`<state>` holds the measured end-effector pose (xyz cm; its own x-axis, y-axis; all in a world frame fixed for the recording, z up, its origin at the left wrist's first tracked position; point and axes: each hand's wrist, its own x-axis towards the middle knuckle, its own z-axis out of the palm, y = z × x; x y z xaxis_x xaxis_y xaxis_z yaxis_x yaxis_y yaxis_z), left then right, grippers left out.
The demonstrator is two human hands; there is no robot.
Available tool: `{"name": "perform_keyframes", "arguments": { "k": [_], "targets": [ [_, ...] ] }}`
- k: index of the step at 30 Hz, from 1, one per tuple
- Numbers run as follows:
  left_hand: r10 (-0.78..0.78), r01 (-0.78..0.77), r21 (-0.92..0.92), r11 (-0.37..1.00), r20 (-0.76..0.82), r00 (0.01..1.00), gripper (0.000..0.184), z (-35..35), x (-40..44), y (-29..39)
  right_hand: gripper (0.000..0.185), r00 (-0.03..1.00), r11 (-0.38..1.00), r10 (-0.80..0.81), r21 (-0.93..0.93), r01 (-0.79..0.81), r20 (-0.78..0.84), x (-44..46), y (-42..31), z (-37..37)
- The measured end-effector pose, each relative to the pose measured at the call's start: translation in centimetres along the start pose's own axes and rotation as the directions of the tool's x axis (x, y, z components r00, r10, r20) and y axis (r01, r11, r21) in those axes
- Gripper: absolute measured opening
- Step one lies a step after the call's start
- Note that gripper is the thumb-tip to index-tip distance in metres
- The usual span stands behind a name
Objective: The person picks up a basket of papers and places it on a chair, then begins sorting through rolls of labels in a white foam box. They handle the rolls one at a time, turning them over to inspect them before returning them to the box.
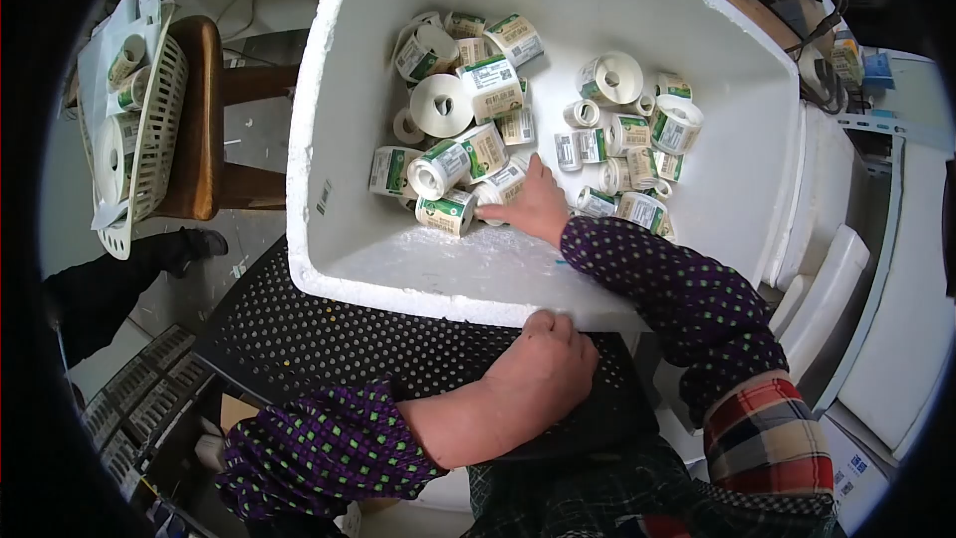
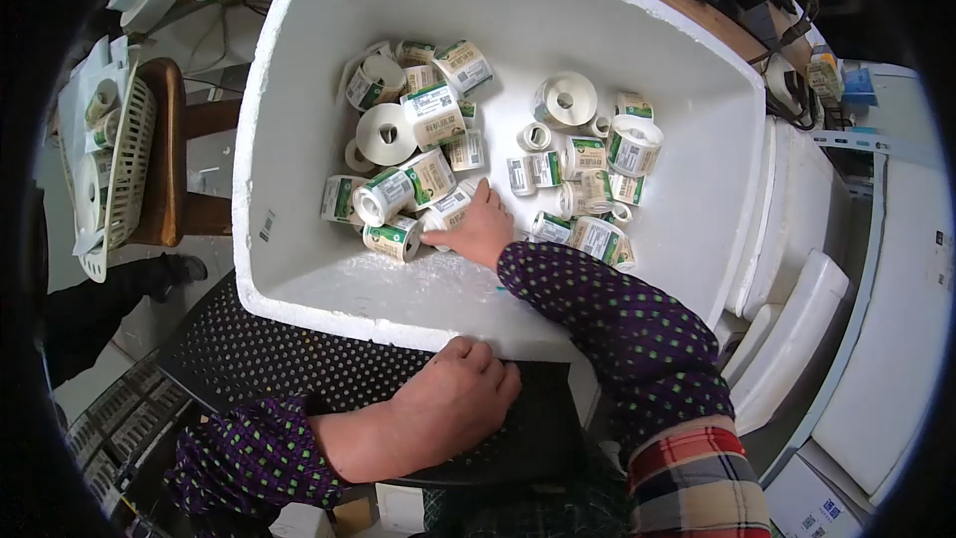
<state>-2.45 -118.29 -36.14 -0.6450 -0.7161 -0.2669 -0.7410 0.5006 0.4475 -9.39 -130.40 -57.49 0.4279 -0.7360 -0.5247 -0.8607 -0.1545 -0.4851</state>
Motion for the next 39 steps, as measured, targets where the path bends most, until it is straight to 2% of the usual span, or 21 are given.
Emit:
{"name": "perform_keyframes", "arguments": {
  "k": [1, 3, 4, 5, 7, 9, 10, 11, 14, 15, 17, 18, 19, 21, 25, 27, 28, 31, 35, 38, 39],
  "targets": [
    [0.0, 0.0, -0.005, 1.0, 0.002, 1.0, 0.03, 0.1, 0.0, 0.1, 0.123, 1.0, 1.0, 0.003, 0.0, -0.003, 0.004, 0.0, -0.1, 0.1],
    [-0.002, 0.002, 0.011, 1.0, -0.023, 1.0, 0.028, 0.0, 0.0, -0.1, 0.12, 1.0, 0.989, 0.022, 0.144, -0.022, 0.001, 0.3, -0.5, 0.1],
    [-0.005, 0.005, 0.002, 1.0, -0.022, 1.0, 0.028, -0.2, -0.1, -0.1, 0.11, 0.998, 0.994, 0.048, 0.097, -0.043, -0.048, -0.1, -0.7, 0.5],
    [0.004, -0.003, 0.013, 1.0, -0.029, 1.0, 0.026, -0.4, -0.2, -0.2, 0.11, 0.998, 0.994, 0.05, 0.094, -0.046, -0.039, 0.0, -0.1, -0.1],
    [0.011, -0.011, 0.012, 1.0, -0.035, 0.999, 0.025, -0.4, -0.4, -0.2, 0.097, 0.997, 0.997, 0.046, 0.061, -0.05, 0.067, 0.3, 2.4, -3.2],
    [0.011, -0.008, 0.053, 0.999, -0.055, 0.998, 0.022, -0.3, -0.6, -0.1, 0.085, 0.991, 0.977, -0.112, -0.192, 0.095, -0.08, -0.4, 5.1, -4.4],
    [0.007, -0.004, 0.048, 0.999, -0.059, 0.998, 0.022, -0.3, -0.6, -0.1, 0.08, 0.978, 0.894, -0.205, -0.415, 0.168, -0.046, -1.0, 6.0, -5.4],
    [0.01, -0.007, 0.055, 0.998, -0.054, 0.999, 0.021, -0.4, -0.6, -0.1, 0.08, 0.978, 0.892, -0.206, -0.42, 0.169, -0.043, -1.2, 6.4, -5.6],
    [0.018, -0.015, 0.057, 0.998, -0.066, 0.998, 0.02, -0.2, -0.6, -0.1, 0.078, 0.887, 0.695, -0.461, -0.619, 0.366, 0.006, -1.1, 7.8, -4.6],
    [0.022, -0.018, 0.058, 0.998, -0.08, 0.997, 0.02, 0.0, -0.5, -0.2, 0.078, 0.888, 0.696, -0.459, -0.62, 0.362, 0.003, -1.2, 7.3, -4.5],
    [0.013, -0.008, 0.051, 0.999, -0.09, 0.996, 0.02, 0.2, -0.4, -0.1, 0.084, 0.901, 0.656, -0.41, -0.64, 0.399, 0.141, -1.1, 6.1, -4.4],
    [0.0, 0.005, 0.04, 0.999, -0.103, 0.995, 0.02, 0.3, -0.5, -0.1, 0.092, 0.914, 0.652, -0.38, -0.66, 0.373, 0.141, -0.8, 6.0, -4.3],
    [0.0, 0.005, 0.043, 0.999, -0.105, 0.994, 0.02, 0.4, -0.5, -0.1, 0.092, 0.914, 0.651, -0.382, -0.662, 0.372, 0.138, -0.8, 6.1, -4.4],
    [0.022, -0.016, 0.068, 0.998, -0.095, 0.995, 0.02, 0.4, -0.7, -0.1, 0.097, 0.933, 0.746, -0.33, -0.565, 0.352, 0.146, -1.1, 6.3, -4.9],
    [0.02, -0.016, 0.053, 0.998, -0.087, 0.996, 0.02, 0.1, -0.7, -0.1, 0.1, 0.933, 0.765, -0.317, -0.536, 0.357, 0.169, -1.1, 5.6, -5.8],
    [0.013, -0.008, 0.067, 0.998, -0.063, 0.998, 0.02, 0.0, -0.6, -0.1, 0.094, 0.957, 0.841, -0.226, -0.459, 0.285, 0.181, -0.7, 4.7, -6.0],
    [0.011, -0.007, 0.066, 0.998, -0.063, 0.998, 0.02, 0.1, -0.6, 0.0, 0.085, 0.95, 0.851, -0.274, -0.424, 0.311, 0.149, -0.3, 5.0, -5.7],
    [0.02, -0.011, 0.101, 0.995, -0.087, 0.996, 0.019, 0.1, -0.7, -0.3, 0.079, 0.946, 0.838, -0.274, -0.44, 0.322, 0.171, 0.2, 4.8, -5.4],
    [0.023, -0.018, 0.077, 0.997, -0.057, 0.998, 0.019, 0.0, -0.7, -0.1, 0.079, 0.945, 0.843, -0.271, -0.428, 0.326, 0.185, 0.2, 5.3, -5.2],
    [0.027, -0.022, 0.085, 0.996, -0.059, 0.998, 0.019, -0.2, -0.7, -0.3, 0.073, 0.927, 0.839, -0.36, -0.398, 0.371, 0.105, -0.1, 5.6, -5.0],
    [0.031, -0.027, 0.081, 0.996, -0.057, 0.998, 0.018, -0.2, -0.7, -0.3, 0.067, 0.847, 0.786, -0.531, -0.371, 0.495, 0.007, 0.1, 6.1, -4.7]
  ]
}}
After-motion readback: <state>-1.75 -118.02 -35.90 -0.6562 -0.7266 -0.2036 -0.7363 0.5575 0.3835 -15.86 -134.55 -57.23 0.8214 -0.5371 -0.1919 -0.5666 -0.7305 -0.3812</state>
